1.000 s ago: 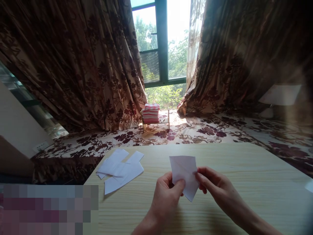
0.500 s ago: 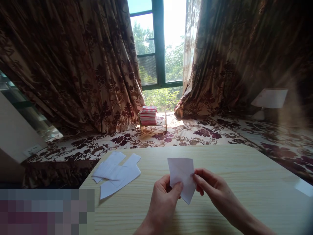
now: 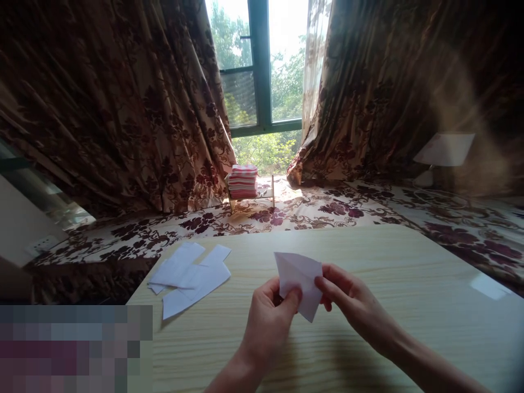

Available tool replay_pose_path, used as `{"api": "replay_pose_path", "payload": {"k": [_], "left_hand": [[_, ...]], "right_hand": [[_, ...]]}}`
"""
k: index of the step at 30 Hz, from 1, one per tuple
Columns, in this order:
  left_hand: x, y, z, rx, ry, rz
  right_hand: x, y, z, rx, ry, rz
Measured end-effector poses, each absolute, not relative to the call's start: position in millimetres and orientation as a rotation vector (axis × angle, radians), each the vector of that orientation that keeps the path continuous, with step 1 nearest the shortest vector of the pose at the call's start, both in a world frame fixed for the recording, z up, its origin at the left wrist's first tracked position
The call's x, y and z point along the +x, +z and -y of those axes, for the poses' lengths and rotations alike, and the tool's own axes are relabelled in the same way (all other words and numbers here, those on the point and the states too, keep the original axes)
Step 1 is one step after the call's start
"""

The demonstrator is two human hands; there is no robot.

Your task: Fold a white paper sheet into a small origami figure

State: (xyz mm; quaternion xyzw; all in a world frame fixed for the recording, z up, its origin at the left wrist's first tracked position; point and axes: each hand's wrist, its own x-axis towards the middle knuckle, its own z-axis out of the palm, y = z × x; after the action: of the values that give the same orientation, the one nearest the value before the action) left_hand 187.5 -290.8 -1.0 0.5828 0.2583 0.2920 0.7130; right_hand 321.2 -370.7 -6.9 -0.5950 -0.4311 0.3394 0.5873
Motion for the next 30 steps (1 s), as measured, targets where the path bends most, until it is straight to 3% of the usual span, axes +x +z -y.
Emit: {"api": "replay_pose_path", "payload": {"k": [15, 30], "left_hand": [[183, 10, 288, 1.449, 0.518, -0.550], [184, 13, 281, 1.340, 0.654, -0.603]], "right_hand": [[326, -9, 369, -1.516, 0.709, 0.933], [321, -10, 372, -1.483, 0.939, 1.128]]}}
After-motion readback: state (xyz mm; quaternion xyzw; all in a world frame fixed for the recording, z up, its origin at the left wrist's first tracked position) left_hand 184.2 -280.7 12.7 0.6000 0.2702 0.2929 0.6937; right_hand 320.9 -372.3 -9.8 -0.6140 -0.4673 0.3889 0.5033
